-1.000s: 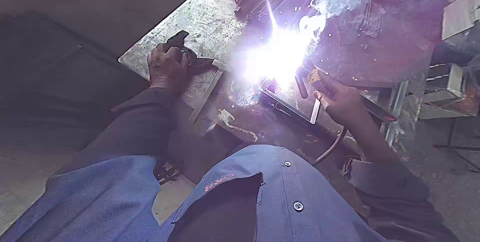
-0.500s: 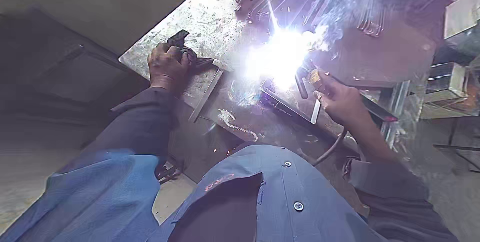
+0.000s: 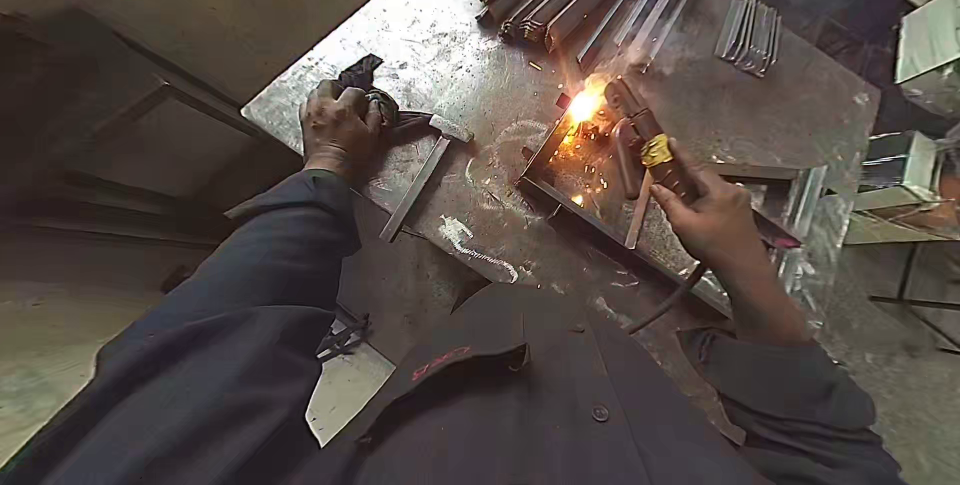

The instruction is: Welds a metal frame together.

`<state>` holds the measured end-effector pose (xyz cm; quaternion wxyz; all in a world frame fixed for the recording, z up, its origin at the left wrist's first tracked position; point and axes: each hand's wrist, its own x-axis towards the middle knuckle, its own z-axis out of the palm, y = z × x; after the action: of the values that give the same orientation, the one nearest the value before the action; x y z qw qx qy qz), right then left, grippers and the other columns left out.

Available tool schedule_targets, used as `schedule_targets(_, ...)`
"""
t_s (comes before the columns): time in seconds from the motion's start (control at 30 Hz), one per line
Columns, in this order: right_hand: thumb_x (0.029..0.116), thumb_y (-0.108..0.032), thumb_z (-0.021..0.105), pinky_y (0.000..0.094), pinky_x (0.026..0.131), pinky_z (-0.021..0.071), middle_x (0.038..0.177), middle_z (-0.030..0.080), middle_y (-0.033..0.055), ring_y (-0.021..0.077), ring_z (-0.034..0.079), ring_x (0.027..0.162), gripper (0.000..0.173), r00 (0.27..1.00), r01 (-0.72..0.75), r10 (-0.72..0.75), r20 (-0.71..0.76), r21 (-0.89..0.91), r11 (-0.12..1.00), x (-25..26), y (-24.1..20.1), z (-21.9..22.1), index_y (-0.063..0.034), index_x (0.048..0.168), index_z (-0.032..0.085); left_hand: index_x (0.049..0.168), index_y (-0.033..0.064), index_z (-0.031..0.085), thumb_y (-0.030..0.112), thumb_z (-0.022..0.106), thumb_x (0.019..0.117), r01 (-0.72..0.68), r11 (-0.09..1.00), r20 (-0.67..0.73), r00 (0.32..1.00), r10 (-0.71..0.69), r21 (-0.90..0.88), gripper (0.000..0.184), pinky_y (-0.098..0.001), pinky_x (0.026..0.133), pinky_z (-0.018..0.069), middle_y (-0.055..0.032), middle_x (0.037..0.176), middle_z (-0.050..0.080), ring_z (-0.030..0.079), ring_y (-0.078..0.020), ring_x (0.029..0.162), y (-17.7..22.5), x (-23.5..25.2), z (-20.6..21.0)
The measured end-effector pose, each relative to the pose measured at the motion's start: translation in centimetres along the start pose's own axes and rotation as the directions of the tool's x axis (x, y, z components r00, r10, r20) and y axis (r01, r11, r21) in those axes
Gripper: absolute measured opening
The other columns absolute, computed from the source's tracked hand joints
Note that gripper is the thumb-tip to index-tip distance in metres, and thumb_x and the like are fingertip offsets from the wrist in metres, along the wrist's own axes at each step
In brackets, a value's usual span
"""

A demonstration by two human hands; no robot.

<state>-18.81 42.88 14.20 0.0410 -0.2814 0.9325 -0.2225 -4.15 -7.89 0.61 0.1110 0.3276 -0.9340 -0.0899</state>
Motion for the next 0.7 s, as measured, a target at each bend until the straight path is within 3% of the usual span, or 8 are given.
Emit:
schedule_targets(0.1,0.0967,-0.024,0.070,0.0347,0.053,0.0571,0.103,0.072,0.0074,0.0151,0.064,0.059,0.064,0.989,-0.148,0.134,0.064,0.324,0.935,-1.5,0.5,-2.6,-0.0285,0.155,0.044,0.126,0.0060,0.065,0.048,0.046,0.1029,0.007,1.000,0.004,1.000,-0.007,0.008,0.052,-0.0679,0.106,0.0405,-0.0283,0.138,0.056,0.052,-0.0483,0.131,0.0,0.1,0.0)
schedule_targets(0.17,0.0952,-0.020,0.068,0.0265,0.045,0.0529,0.091,0.073,0.0052,0.0115,0.059,0.050,0.062,0.975,-0.215,0.156,0.160,0.490,0.845,-2.8,0.9,-3.9,-0.0275,0.153,0.046,0.126,0.0058,0.065,0.048,0.044,0.1034,0.002,1.000,0.010,1.000,-0.002,0.009,0.052,-0.0682,0.106,0.0403,-0.0279,0.138,0.056,0.052,-0.0482,0.132,0.1,0.0,-0.1)
schedule_targets(0.33,0.0926,-0.027,0.069,0.0259,0.046,0.0534,0.072,0.069,0.0034,0.0108,0.060,0.049,0.059,0.938,-0.271,0.102,0.331,0.519,0.811,-4.9,1.4,-3.7,-0.0252,0.150,0.054,0.125,0.0052,0.065,0.048,0.044,0.1034,0.003,1.000,0.005,1.000,-0.003,0.016,0.052,-0.0675,0.106,0.0406,-0.0280,0.138,0.056,0.053,-0.0484,0.131,0.3,0.0,0.0)
schedule_targets(0.7,0.0980,-0.027,0.067,0.0295,0.053,0.0565,0.088,0.072,0.0023,0.0104,0.063,0.058,0.054,0.902,-0.206,0.002,0.432,0.426,0.881,-3.9,-1.1,-1.1,-0.0277,0.150,0.054,0.126,0.0052,0.064,0.048,0.043,0.1029,0.024,0.999,0.026,0.999,-0.025,0.028,0.053,-0.0671,0.108,0.0387,-0.0284,0.141,0.054,0.051,-0.0476,0.133,0.6,0.0,-0.2)
